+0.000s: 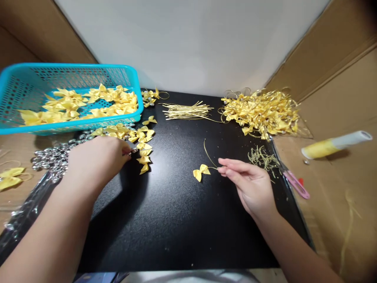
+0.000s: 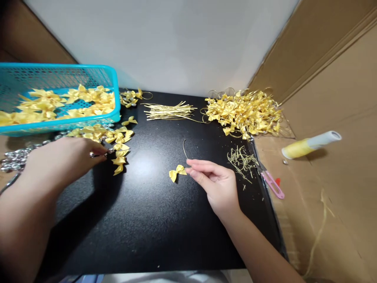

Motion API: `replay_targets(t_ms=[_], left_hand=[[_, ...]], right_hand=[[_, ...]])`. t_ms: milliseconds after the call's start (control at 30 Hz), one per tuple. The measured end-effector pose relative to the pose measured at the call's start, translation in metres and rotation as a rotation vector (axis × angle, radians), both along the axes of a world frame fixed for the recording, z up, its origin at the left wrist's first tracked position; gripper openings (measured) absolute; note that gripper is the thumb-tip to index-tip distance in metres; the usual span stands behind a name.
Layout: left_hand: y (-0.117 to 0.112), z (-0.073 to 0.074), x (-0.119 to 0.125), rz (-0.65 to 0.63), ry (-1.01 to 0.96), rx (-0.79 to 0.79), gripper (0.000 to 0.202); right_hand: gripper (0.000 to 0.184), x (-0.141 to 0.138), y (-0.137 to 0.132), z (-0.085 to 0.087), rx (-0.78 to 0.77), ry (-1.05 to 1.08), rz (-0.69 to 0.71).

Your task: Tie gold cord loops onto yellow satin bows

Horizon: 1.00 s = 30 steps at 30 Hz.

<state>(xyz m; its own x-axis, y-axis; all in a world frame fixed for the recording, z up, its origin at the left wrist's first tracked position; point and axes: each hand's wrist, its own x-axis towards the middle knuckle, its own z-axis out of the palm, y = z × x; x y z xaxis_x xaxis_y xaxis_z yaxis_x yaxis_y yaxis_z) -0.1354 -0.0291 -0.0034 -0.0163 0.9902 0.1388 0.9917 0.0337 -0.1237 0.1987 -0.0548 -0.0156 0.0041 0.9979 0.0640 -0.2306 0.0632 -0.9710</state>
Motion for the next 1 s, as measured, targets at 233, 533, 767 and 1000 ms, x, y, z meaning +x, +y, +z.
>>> replay_targets(t_ms=[233,533,767,1000], left_hand=[[-0.01,0.032,0.05,0.043,-0.544,0.107,0.031],[-0.028,-0.001,0.13,-0.14,-1.753,-0.461,0.013],[-0.032,-0.004,0.128,-0.196,-1.682,-0.497,0.013],[-0.034,-0.011,0.127,-0.386,-1.503,-0.289,0.014]], right_hand=[[0.009,-0.011,-0.004,0.004,-0.087,-0.081,-0.001],[0.007,-0.015,-0.015,0.001,0.17,-0.482,0.135],[0.009,-0.016,-0.015,0.0,0.196,-0.499,0.136],[0.007,-0.021,-0.016,-0.009,0.026,-0.369,0.194]])
